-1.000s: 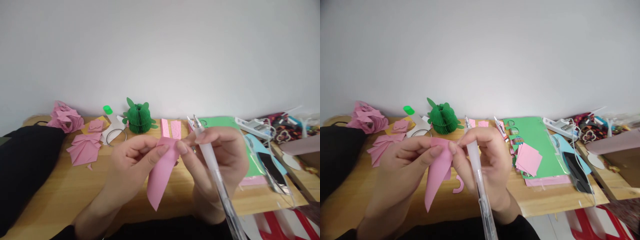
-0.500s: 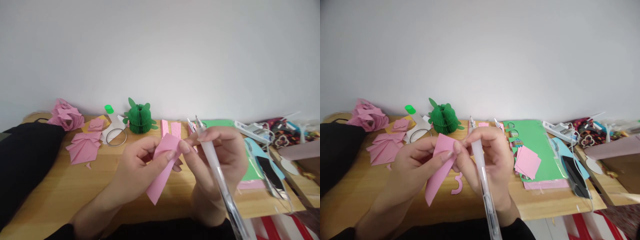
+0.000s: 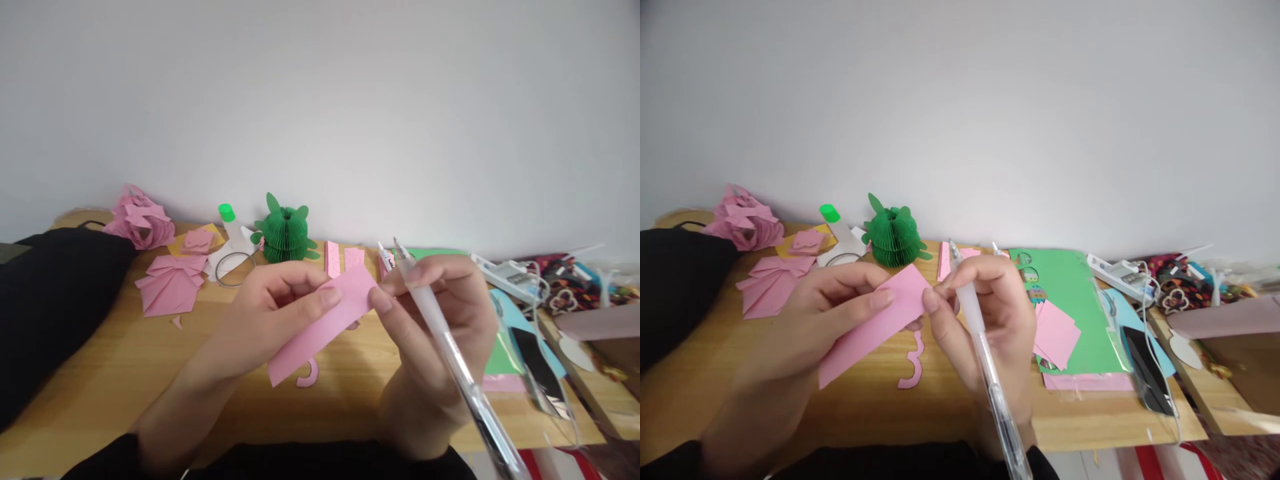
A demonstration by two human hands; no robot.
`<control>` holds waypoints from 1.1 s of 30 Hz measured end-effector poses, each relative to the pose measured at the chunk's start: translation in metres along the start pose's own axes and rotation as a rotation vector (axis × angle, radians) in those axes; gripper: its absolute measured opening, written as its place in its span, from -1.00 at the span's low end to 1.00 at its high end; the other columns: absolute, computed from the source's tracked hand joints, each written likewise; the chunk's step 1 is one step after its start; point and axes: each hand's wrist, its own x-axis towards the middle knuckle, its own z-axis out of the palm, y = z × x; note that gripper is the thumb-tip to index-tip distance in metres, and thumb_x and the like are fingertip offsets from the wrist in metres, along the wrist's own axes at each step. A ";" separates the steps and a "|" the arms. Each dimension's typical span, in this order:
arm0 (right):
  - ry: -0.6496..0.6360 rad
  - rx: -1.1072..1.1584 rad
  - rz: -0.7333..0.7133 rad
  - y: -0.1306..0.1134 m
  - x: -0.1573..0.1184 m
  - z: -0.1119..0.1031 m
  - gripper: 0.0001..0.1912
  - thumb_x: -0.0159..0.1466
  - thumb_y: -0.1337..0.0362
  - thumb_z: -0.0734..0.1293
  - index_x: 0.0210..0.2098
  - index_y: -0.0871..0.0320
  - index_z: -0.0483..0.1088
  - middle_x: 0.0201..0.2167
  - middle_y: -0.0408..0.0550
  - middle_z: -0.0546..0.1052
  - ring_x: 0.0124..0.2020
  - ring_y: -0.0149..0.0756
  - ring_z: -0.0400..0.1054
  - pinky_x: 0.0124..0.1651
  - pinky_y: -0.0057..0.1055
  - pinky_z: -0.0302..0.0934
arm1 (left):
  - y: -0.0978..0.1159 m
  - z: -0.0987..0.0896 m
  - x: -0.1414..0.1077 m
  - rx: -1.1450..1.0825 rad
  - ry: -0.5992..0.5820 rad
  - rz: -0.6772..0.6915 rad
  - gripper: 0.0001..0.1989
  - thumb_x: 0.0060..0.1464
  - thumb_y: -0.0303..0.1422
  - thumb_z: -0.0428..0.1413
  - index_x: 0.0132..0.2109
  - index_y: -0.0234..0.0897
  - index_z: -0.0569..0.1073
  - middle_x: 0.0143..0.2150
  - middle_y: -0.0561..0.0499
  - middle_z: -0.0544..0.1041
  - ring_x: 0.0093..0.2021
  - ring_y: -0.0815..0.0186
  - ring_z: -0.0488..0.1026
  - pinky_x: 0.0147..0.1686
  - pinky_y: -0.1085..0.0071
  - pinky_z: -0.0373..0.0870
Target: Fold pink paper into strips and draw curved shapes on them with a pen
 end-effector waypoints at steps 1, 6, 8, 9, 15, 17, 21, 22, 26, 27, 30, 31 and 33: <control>0.017 0.003 -0.002 0.001 0.000 0.000 -0.70 0.20 0.49 0.40 -0.21 -0.03 0.33 -0.44 -0.24 0.47 -0.47 -0.42 0.40 -0.44 -0.45 0.40 | 0.000 0.000 0.001 -0.026 0.009 0.008 -0.89 0.12 -0.34 0.23 -0.36 -0.22 0.59 -0.46 0.11 0.61 -0.47 0.46 0.56 -0.53 0.70 0.43; 0.047 0.028 -0.041 0.002 0.004 -0.001 -0.71 0.17 0.53 0.40 -0.25 0.02 0.36 -0.46 -0.23 0.47 -0.49 -0.44 0.40 -0.43 -0.46 0.39 | -0.002 -0.001 0.004 -0.068 0.055 0.016 -0.91 0.05 -0.43 0.27 -0.41 -0.22 0.58 -0.51 0.17 0.61 -0.59 0.57 0.47 -0.64 0.81 0.30; 0.042 0.031 -0.044 0.004 0.006 -0.001 -0.71 0.16 0.53 0.40 -0.26 0.03 0.37 -0.46 -0.24 0.47 -0.49 -0.44 0.39 -0.44 -0.46 0.38 | -0.002 -0.003 0.004 -0.081 0.045 0.008 -0.90 0.07 -0.44 0.26 -0.41 -0.21 0.59 -0.50 0.18 0.62 -0.59 0.57 0.48 -0.63 0.81 0.31; 0.039 0.033 -0.040 0.004 0.007 -0.002 -0.72 0.16 0.53 0.40 -0.25 0.03 0.37 -0.47 -0.24 0.47 -0.50 -0.44 0.39 -0.45 -0.46 0.37 | -0.002 -0.003 0.004 -0.086 0.036 0.005 -0.90 0.08 -0.44 0.25 -0.40 -0.20 0.59 -0.50 0.19 0.61 -0.58 0.57 0.49 -0.63 0.81 0.30; 0.019 0.092 0.039 0.011 0.009 -0.007 -0.73 0.18 0.47 0.41 -0.24 0.01 0.35 -0.51 -0.27 0.46 -0.52 -0.43 0.37 -0.51 -0.46 0.29 | -0.003 -0.004 0.006 -0.072 0.046 -0.030 -0.90 0.06 -0.41 0.24 -0.42 -0.21 0.58 -0.53 0.18 0.59 -0.57 0.53 0.49 -0.64 0.77 0.30; 0.012 0.097 0.072 0.013 0.010 -0.008 -0.74 0.17 0.45 0.42 -0.24 0.01 0.34 -0.52 -0.28 0.46 -0.55 -0.43 0.36 -0.52 -0.46 0.28 | -0.003 -0.004 0.008 -0.056 0.079 -0.076 -0.91 0.02 -0.36 0.26 -0.43 -0.23 0.57 -0.53 0.15 0.59 -0.59 0.49 0.48 -0.65 0.71 0.33; 0.021 0.097 0.113 0.018 0.013 -0.007 -0.74 0.15 0.44 0.42 -0.26 0.01 0.33 -0.54 -0.30 0.44 -0.58 -0.45 0.32 -0.56 -0.45 0.22 | -0.003 -0.006 0.011 -0.013 0.076 -0.170 -0.82 0.01 -0.24 0.26 -0.42 -0.25 0.55 -0.52 0.08 0.60 -0.59 0.40 0.50 -0.66 0.61 0.37; 0.021 0.101 0.120 0.019 0.015 -0.007 -0.74 0.15 0.44 0.42 -0.27 0.01 0.33 -0.54 -0.30 0.44 -0.59 -0.46 0.31 -0.56 -0.45 0.22 | -0.002 -0.007 0.012 0.002 0.072 -0.174 -0.81 0.01 -0.23 0.26 -0.42 -0.26 0.54 -0.53 0.08 0.59 -0.59 0.39 0.50 -0.66 0.60 0.37; 0.022 0.102 0.146 0.023 0.018 -0.005 -0.75 0.12 0.43 0.41 -0.28 0.01 0.32 -0.54 -0.31 0.43 -0.59 -0.46 0.30 -0.54 -0.43 0.22 | -0.004 -0.008 0.014 0.063 0.091 -0.130 -0.79 0.00 -0.24 0.25 -0.46 -0.26 0.51 -0.58 0.10 0.54 -0.63 0.43 0.44 -0.70 0.62 0.26; 0.023 0.099 0.152 0.024 0.019 -0.005 -0.74 0.12 0.42 0.41 -0.28 0.01 0.32 -0.54 -0.31 0.43 -0.60 -0.46 0.29 -0.53 -0.43 0.22 | -0.005 -0.008 0.015 0.075 0.101 -0.117 -0.79 0.00 -0.24 0.25 -0.48 -0.26 0.50 -0.59 0.11 0.53 -0.63 0.44 0.42 -0.71 0.62 0.23; 0.019 0.100 0.157 0.026 0.020 -0.005 -0.74 0.11 0.42 0.42 -0.29 0.01 0.32 -0.56 -0.31 0.42 -0.60 -0.45 0.29 -0.51 -0.41 0.24 | -0.007 -0.008 0.017 0.101 0.116 -0.108 -0.79 0.00 -0.24 0.25 -0.48 -0.26 0.50 -0.58 0.11 0.53 -0.62 0.44 0.43 -0.68 0.62 0.23; 0.022 0.100 0.155 0.027 0.020 -0.005 -0.74 0.11 0.42 0.41 -0.29 0.00 0.33 -0.56 -0.31 0.41 -0.60 -0.45 0.28 -0.52 -0.41 0.23 | -0.007 -0.009 0.017 0.103 0.107 -0.116 -0.80 0.01 -0.24 0.25 -0.46 -0.26 0.51 -0.56 0.09 0.54 -0.59 0.43 0.45 -0.66 0.60 0.26; 0.043 0.089 0.145 0.029 0.022 -0.007 -0.75 0.12 0.43 0.40 -0.28 0.00 0.33 -0.57 -0.31 0.40 -0.61 -0.44 0.27 -0.55 -0.41 0.19 | -0.007 -0.011 0.019 0.086 0.069 -0.133 -0.81 0.00 -0.23 0.25 -0.42 -0.26 0.55 -0.50 0.07 0.58 -0.53 0.37 0.52 -0.60 0.57 0.36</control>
